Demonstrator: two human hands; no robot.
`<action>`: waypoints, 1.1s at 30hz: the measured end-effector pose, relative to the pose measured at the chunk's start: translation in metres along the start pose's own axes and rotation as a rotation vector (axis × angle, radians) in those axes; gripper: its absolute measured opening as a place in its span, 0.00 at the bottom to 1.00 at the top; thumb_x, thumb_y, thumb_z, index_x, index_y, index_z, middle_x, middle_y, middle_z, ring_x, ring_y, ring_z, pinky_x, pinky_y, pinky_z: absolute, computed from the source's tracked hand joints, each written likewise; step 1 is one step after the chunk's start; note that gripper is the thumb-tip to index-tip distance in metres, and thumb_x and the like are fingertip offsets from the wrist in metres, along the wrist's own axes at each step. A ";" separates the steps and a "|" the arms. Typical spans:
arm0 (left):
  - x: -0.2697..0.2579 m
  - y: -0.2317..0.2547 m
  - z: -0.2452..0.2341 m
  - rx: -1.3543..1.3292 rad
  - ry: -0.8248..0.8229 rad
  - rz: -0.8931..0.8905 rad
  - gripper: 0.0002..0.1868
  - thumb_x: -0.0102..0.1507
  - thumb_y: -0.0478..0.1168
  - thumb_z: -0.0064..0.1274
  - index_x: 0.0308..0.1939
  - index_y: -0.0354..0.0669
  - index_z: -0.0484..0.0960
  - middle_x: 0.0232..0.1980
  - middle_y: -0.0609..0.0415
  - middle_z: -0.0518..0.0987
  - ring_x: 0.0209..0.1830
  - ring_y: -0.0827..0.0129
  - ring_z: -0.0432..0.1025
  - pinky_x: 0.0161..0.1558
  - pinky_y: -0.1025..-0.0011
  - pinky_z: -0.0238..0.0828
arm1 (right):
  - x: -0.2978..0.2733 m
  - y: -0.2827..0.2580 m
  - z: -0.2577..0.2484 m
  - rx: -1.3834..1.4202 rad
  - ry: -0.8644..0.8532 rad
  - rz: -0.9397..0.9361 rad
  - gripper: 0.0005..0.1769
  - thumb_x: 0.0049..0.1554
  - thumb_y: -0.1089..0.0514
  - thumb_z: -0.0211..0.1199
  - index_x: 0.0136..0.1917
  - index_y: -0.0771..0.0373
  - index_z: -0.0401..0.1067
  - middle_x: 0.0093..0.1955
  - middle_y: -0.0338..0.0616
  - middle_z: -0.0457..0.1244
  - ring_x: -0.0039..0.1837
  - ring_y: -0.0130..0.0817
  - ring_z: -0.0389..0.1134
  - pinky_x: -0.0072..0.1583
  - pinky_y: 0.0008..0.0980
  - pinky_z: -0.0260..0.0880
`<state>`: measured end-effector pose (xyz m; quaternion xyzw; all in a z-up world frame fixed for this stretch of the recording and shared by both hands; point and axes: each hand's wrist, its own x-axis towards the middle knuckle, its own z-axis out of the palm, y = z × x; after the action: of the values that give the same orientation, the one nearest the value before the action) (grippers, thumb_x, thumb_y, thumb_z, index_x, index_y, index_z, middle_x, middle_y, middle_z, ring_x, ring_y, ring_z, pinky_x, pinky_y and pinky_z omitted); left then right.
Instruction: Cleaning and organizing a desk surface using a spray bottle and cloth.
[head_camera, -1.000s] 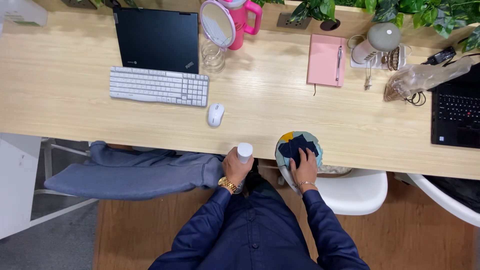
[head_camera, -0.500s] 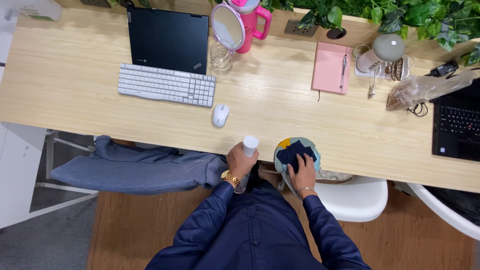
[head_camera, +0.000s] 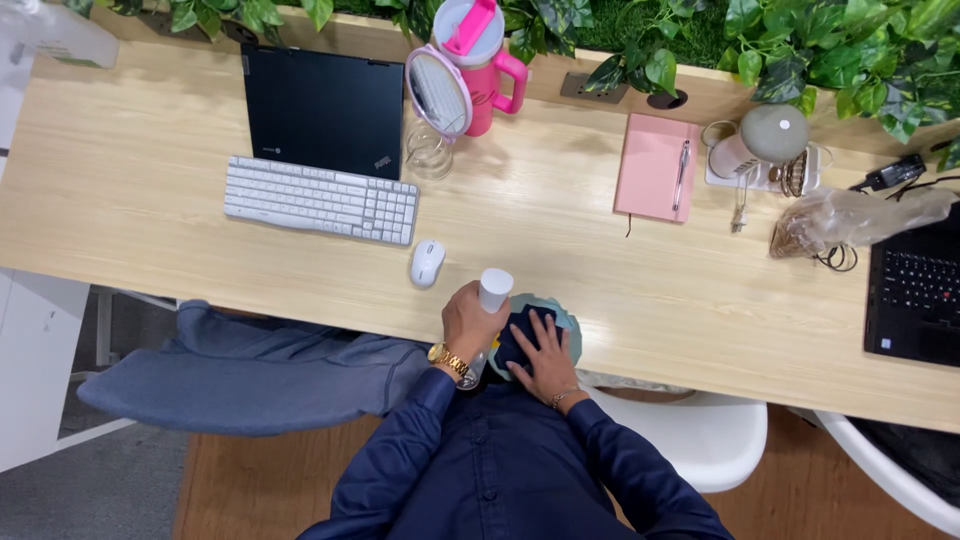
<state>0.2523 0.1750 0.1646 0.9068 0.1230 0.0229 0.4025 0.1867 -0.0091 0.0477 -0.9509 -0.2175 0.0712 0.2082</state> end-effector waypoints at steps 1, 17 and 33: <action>0.005 0.006 -0.005 0.003 -0.001 -0.003 0.15 0.55 0.49 0.62 0.36 0.42 0.83 0.39 0.43 0.83 0.42 0.44 0.77 0.43 0.53 0.75 | 0.006 0.000 0.000 0.003 -0.002 0.000 0.43 0.55 0.36 0.63 0.79 0.47 0.55 0.83 0.54 0.40 0.82 0.63 0.38 0.74 0.69 0.36; 0.057 0.055 -0.045 -0.060 0.090 -0.135 0.20 0.54 0.47 0.67 0.43 0.41 0.81 0.42 0.45 0.83 0.44 0.46 0.78 0.42 0.56 0.75 | 0.294 0.163 -0.061 -0.210 0.091 -0.021 0.47 0.59 0.26 0.51 0.85 0.43 0.47 0.87 0.51 0.36 0.86 0.57 0.33 0.77 0.69 0.30; 0.065 0.029 -0.050 -0.093 0.151 -0.203 0.21 0.53 0.48 0.68 0.42 0.37 0.82 0.39 0.41 0.84 0.41 0.46 0.80 0.41 0.58 0.76 | 0.192 0.021 -0.029 -0.088 -0.007 -0.242 0.37 0.61 0.48 0.54 0.81 0.52 0.55 0.85 0.51 0.42 0.84 0.58 0.38 0.77 0.67 0.34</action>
<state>0.3143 0.2078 0.2157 0.8658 0.2430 0.0561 0.4338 0.3730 0.0482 0.0566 -0.9258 -0.3341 0.0392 0.1726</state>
